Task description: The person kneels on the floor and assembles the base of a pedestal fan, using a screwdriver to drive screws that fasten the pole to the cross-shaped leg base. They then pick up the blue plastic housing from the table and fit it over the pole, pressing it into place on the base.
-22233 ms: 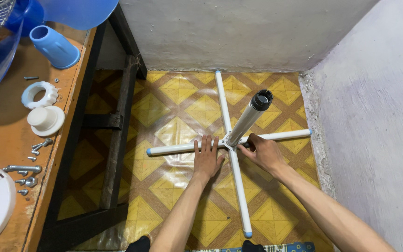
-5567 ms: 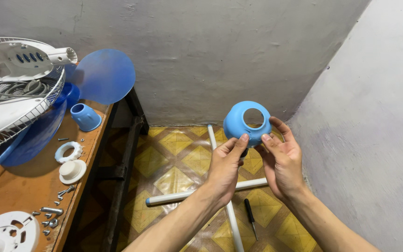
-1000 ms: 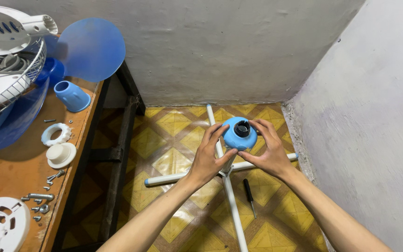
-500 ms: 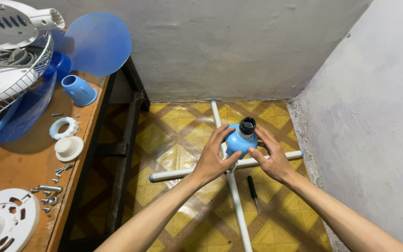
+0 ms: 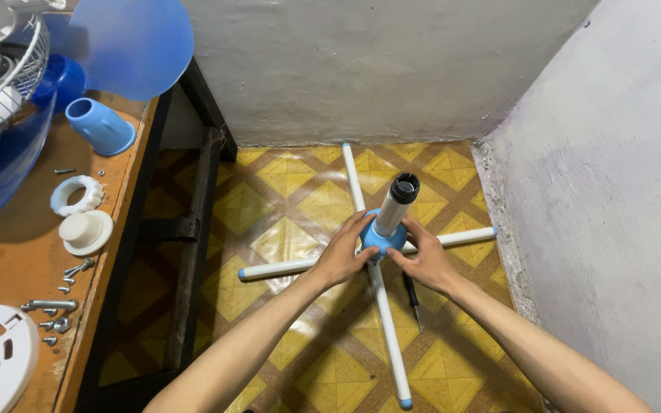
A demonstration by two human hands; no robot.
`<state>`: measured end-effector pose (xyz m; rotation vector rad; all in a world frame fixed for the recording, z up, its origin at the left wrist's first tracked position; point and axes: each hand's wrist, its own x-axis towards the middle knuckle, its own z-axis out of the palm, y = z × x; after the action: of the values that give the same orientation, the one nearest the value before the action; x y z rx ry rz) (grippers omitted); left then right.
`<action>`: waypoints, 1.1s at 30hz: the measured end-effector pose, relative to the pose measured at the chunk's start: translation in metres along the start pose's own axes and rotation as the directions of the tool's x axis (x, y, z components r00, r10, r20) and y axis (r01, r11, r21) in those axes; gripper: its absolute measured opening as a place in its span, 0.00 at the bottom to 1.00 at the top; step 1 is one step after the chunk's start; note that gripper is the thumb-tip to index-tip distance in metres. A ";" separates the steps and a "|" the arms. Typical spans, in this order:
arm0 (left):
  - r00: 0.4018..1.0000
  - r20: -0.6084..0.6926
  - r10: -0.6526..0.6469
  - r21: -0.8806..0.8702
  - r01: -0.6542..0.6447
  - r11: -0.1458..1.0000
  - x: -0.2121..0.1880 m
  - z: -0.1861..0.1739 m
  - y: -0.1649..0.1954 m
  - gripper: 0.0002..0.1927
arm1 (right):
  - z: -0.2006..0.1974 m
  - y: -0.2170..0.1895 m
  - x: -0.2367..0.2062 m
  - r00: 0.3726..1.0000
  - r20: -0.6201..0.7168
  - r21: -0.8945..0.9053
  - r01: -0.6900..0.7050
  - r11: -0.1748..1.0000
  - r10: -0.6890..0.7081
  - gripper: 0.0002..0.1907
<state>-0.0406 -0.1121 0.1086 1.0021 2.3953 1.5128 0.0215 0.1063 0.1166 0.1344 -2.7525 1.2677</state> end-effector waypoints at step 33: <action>0.913 0.121 -0.390 0.434 0.305 0.848 0.021 0.045 -0.083 0.51 | 0.053 0.092 0.040 0.974 0.221 -0.185 0.099 0.978 -0.057 0.29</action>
<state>-0.0747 -0.0882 0.0215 0.6803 2.6084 0.7632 -0.0324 0.1241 0.0187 0.3802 -2.9999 1.0099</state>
